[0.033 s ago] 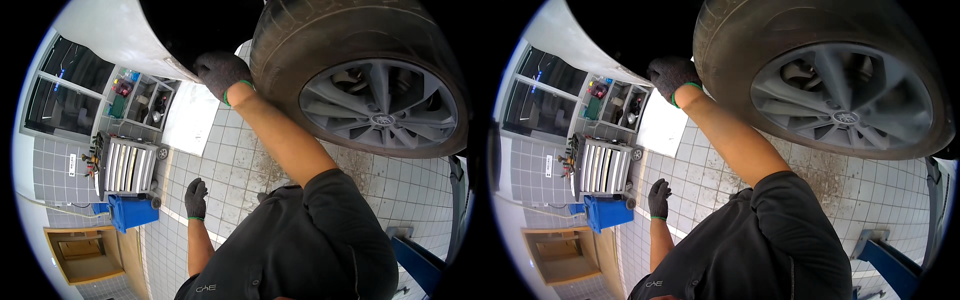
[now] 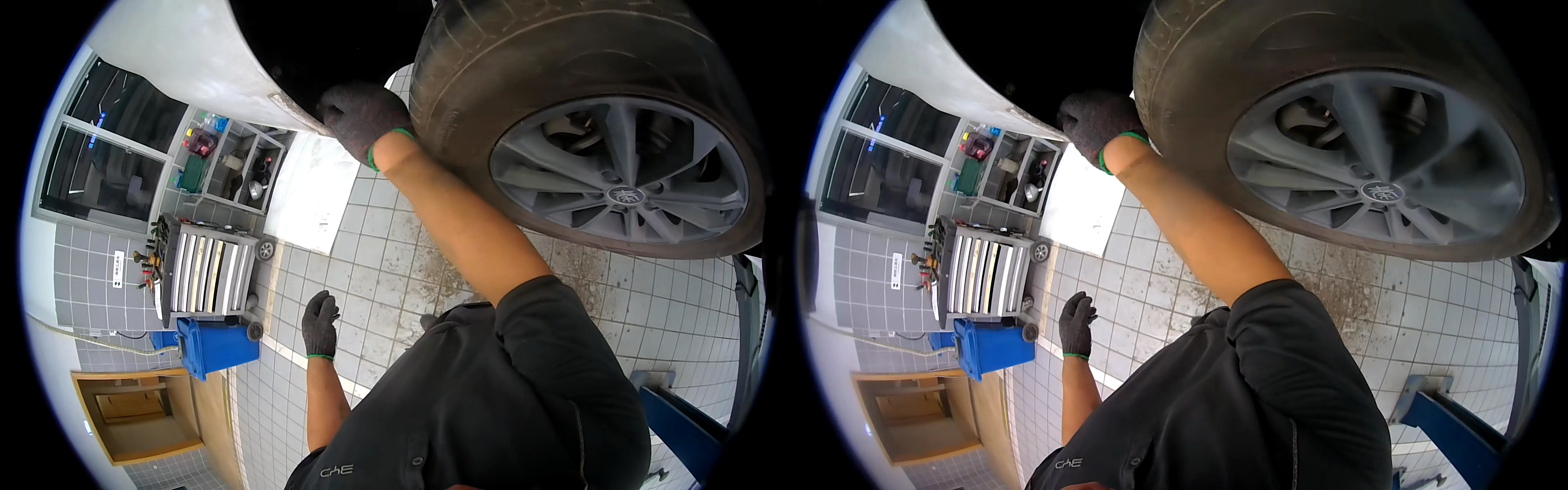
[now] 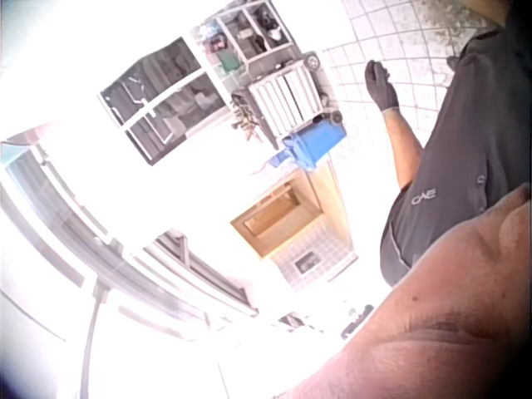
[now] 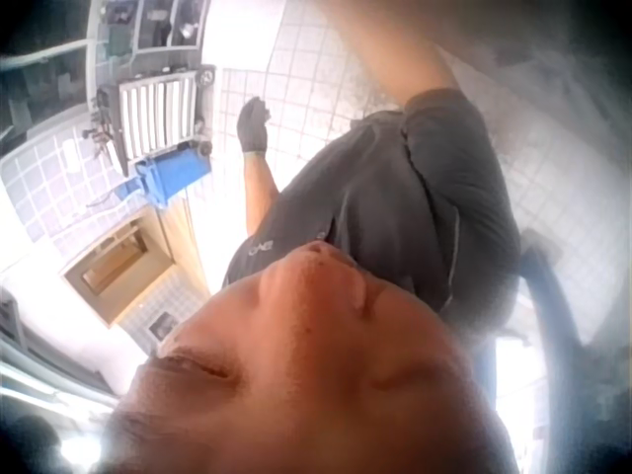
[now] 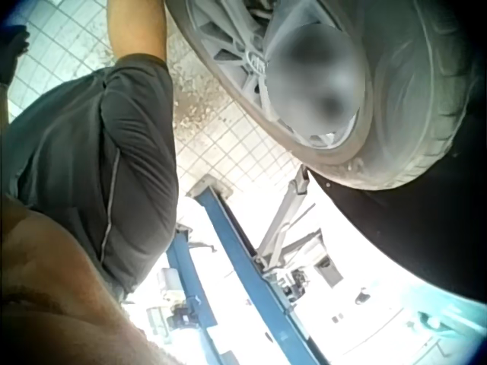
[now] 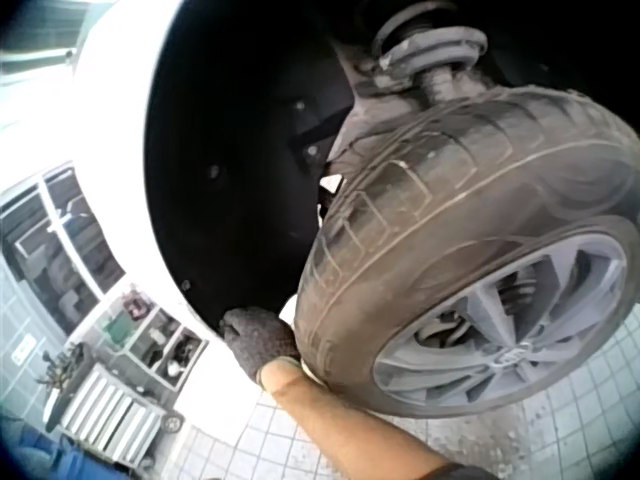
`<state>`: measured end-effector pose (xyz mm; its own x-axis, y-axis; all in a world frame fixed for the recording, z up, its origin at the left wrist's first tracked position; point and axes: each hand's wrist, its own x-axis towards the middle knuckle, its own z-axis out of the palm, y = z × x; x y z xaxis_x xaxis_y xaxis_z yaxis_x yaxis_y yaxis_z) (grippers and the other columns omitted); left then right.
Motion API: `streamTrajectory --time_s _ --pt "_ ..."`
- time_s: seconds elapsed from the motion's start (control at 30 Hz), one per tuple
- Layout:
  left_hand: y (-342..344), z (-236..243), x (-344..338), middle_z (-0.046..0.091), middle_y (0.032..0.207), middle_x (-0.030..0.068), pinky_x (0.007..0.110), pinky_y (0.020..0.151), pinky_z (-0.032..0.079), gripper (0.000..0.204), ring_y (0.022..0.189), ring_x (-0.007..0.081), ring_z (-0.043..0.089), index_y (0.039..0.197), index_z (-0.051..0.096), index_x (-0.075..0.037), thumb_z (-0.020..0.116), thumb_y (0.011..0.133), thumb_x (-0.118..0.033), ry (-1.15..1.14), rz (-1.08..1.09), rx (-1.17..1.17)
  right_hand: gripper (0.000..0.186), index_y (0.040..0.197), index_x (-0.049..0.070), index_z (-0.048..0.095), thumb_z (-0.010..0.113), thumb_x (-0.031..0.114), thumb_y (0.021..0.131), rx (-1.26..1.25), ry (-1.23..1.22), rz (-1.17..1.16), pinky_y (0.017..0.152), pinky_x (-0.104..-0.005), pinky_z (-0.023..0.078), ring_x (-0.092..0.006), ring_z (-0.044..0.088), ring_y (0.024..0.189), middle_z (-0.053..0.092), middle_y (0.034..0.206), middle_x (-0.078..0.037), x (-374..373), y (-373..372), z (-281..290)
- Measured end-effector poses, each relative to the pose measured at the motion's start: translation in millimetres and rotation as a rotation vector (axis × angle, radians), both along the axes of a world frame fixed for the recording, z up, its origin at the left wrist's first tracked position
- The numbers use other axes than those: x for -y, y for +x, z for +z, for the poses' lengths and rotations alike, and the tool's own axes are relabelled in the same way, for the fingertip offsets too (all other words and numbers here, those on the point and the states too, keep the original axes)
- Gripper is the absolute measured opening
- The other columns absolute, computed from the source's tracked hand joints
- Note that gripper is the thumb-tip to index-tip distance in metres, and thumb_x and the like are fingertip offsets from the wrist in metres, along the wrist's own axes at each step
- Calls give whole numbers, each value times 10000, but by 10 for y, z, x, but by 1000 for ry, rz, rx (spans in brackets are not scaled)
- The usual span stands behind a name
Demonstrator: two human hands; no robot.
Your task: The person works on the wheel well area of a white car elevated on a lift. They use a wrench to tighten bolts on the wheel arch liner and inspect the area with their hands. The person moves between the car and a tool cart to retrieve tools.
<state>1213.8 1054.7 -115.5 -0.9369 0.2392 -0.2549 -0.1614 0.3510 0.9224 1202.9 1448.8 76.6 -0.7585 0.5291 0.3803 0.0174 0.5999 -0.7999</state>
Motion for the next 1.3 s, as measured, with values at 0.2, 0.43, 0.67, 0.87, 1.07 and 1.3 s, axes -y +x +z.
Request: streamTrajectory --time_s 0.2,0.43,0.67,0.87,1.07,1.3 --pt "-57 -15 3 689 1093 100 321 792 536 418 896 178 636 1293 632 8 695 955 -229 -16 -14 -3 239 1083 121 733 597 249 935 41 -240 110 825 -395 555 -291 693 920 722 1027 -126 -11 -48 49" --pt "-145 -38 -105 683 1141 109 329 822 538 454 938 188 633 1319 618 15 715 952 -233 0 -73 19 240 974 88 722 594 288 938 0 -757 502 672 -359 524 -210 691 832 666 803 -63 -205 -424 -332" --pt "-197 -17 -151 684 1149 117 339 820 548 469 944 196 642 1322 615 16 724 950 -247 -46 -104 14 348 1164 84 732 651 340 942 -1 -470 96 896 -368 551 -259 715 974 751 1121 -141 -3 5 47" --pt "-230 -90 -50 690 1137 121 343 807 555 450 930 197 647 1306 624 16 720 950 -241 -26 -96 17 341 1181 111 727 604 330 949 18 -253 77 925 -380 552 -306 698 1042 722 1169 -161 34 105 77" --pt "-174 -76 -27 699 1036 71 315 762 540 373 856 164 647 1267 652 -17 708 954 -212 -17 -60 -2 282 1115 121 737 553 264 956 107 -196 46 916 -431 553 -338 697 1036 732 1121 -137 18 9 87" --pt "-152 -84 -4 696 1040 74 314 765 538 369 854 165 645 1260 654 -12 708 954 -213 -19 -45 1 210 1013 74 719 531 142 947 120 -270 408 788 -407 554 -304 699 862 731 974 -155 -67 -115 -68"
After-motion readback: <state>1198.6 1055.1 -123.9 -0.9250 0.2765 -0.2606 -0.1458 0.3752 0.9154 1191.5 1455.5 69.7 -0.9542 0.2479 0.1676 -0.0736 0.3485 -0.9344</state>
